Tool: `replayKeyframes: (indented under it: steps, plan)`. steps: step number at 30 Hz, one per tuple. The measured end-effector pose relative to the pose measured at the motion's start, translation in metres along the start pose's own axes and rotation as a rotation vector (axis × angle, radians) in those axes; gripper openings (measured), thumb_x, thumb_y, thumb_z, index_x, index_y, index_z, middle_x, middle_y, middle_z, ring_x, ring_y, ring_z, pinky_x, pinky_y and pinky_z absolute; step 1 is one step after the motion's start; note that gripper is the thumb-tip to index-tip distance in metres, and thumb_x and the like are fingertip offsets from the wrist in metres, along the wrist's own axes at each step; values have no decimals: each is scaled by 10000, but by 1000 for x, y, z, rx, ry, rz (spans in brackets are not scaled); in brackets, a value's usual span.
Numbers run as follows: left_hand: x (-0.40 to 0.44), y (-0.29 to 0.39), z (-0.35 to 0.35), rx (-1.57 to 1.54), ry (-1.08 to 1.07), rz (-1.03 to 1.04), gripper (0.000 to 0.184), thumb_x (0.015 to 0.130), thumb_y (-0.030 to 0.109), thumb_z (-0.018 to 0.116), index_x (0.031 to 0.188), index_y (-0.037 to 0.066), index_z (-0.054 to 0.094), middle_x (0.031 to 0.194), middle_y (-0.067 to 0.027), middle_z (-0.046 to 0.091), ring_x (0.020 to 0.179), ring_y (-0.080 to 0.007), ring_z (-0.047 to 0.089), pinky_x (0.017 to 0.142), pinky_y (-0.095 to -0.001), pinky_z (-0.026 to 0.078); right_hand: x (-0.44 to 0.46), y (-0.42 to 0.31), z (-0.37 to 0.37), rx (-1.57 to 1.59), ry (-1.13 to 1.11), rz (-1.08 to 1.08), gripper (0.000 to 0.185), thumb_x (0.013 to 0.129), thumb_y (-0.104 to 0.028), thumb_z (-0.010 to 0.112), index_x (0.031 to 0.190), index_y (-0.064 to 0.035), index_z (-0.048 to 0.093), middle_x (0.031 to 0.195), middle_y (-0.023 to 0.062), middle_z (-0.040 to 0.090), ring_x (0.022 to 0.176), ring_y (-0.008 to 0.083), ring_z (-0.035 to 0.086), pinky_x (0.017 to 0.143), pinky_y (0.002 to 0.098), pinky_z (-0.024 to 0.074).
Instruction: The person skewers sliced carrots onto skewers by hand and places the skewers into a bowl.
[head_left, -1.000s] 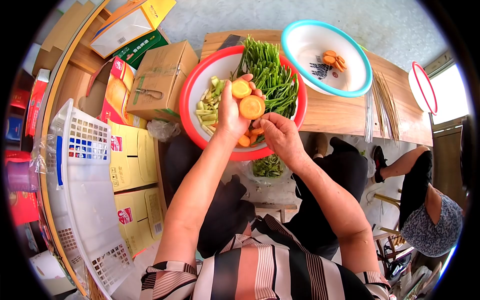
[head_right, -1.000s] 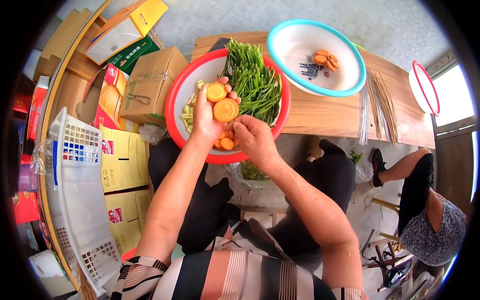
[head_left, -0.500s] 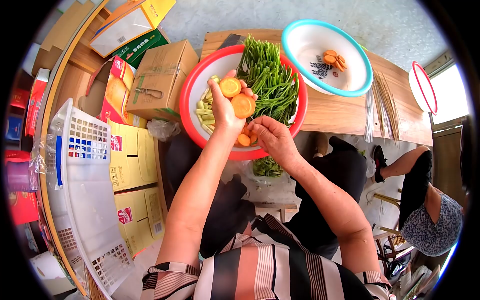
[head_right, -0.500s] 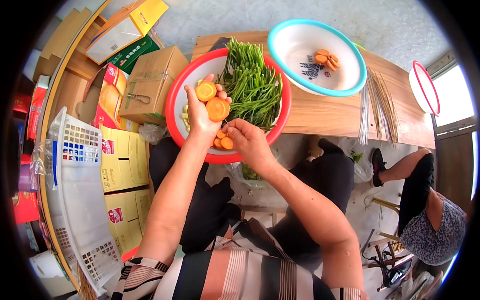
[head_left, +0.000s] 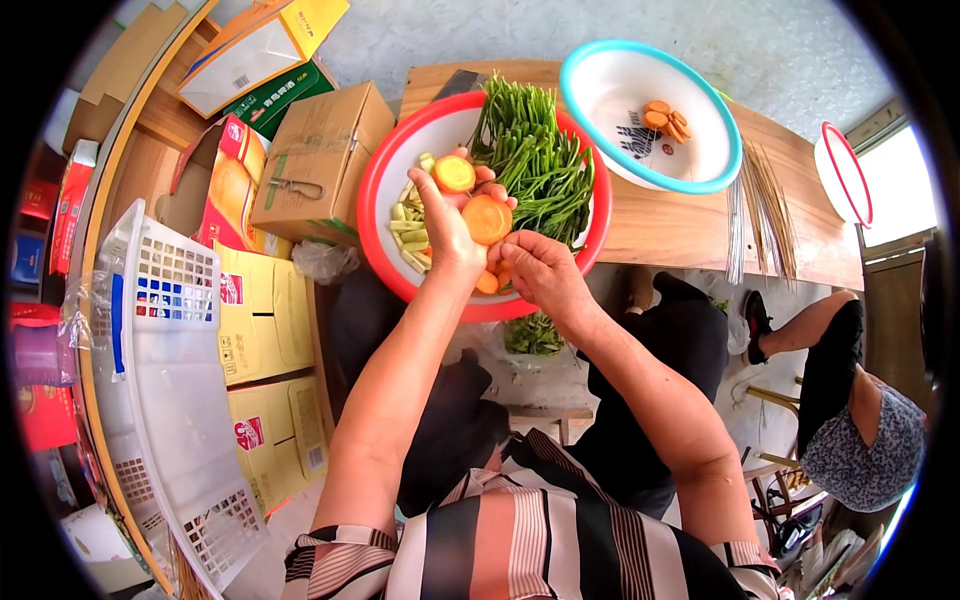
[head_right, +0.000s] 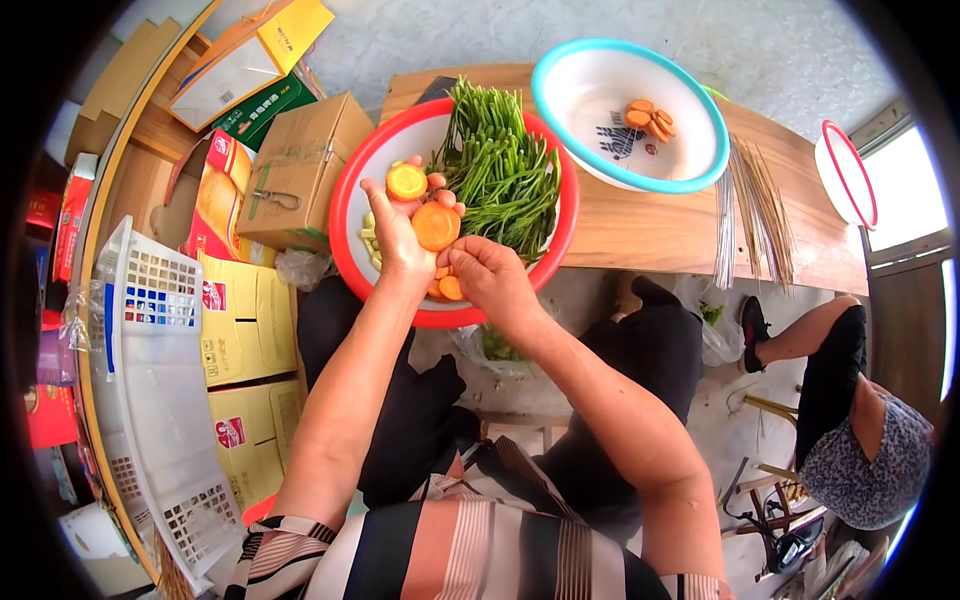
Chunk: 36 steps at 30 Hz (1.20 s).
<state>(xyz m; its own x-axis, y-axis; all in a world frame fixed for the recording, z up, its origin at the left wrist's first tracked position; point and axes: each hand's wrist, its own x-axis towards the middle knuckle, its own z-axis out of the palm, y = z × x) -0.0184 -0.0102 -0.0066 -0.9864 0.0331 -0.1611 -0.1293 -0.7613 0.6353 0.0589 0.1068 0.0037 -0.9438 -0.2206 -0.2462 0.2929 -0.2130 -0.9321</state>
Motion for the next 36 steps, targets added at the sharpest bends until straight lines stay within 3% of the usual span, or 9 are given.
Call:
replayKeyframes:
  steps: [4,8,10,20,22,28,30,33,36]
  plan:
    - [2,3,0,3,-34,-1,549,957,572,265,1165,100,456,856,-81,566,621,-199,577,590,-402,529,-3,-2,5,8,16,2,179,955,-123,482,857,-31,600,595,-75,423,515,31,374,457,201,296]
    - [1,1,3,-21,-62,-4,468,975,482,264,1147,98,469,848,-85,572,623,-197,570,595,-401,524,-3,1,2,-64,32,-56,174,953,-119,486,854,-34,601,627,-65,458,536,29,389,474,200,317]
    - [1,-1,4,-33,-58,-8,438,974,434,252,1110,86,482,830,-88,576,637,-195,563,610,-397,518,-3,0,3,-61,36,-69,202,976,-178,462,874,-64,595,558,-73,393,480,21,327,445,188,246]
    - [-3,-3,6,-34,-96,5,409,962,392,262,1057,68,492,801,-94,578,661,-219,562,632,-397,507,2,3,-3,-48,26,-71,207,977,-186,468,876,-66,604,549,-74,386,472,20,316,440,187,233]
    - [-4,-2,6,-27,-73,-11,419,966,393,252,1063,65,495,797,-97,578,655,-224,565,631,-402,506,1,0,-5,3,-18,6,168,955,-122,483,867,-36,598,649,-46,486,522,28,383,460,198,301]
    - [6,9,3,-43,-10,35,532,982,500,229,1119,64,501,821,-103,600,660,-240,582,627,-408,503,-3,-12,2,-50,17,5,153,949,-132,510,883,-25,597,620,-36,491,502,32,399,452,209,319]
    - [13,16,-6,-2,-7,77,550,981,521,241,1135,61,499,862,-125,619,719,-258,613,660,-404,513,-5,-10,-1,-180,25,-57,148,943,-133,521,902,-12,595,629,-14,521,514,44,445,470,223,358]
    - [19,24,-9,-10,114,127,569,996,481,216,1191,20,487,1024,-191,610,953,-298,617,839,-413,510,-9,-11,-5,-401,46,-180,142,927,-131,544,940,3,589,666,37,581,564,89,543,530,258,433]
    - [17,24,-6,-7,83,118,570,1000,473,198,1211,18,468,1077,-199,593,1014,-310,601,882,-418,499,-11,-10,-9,-573,86,-279,138,902,-124,567,963,-4,590,728,88,624,644,162,619,602,295,482]
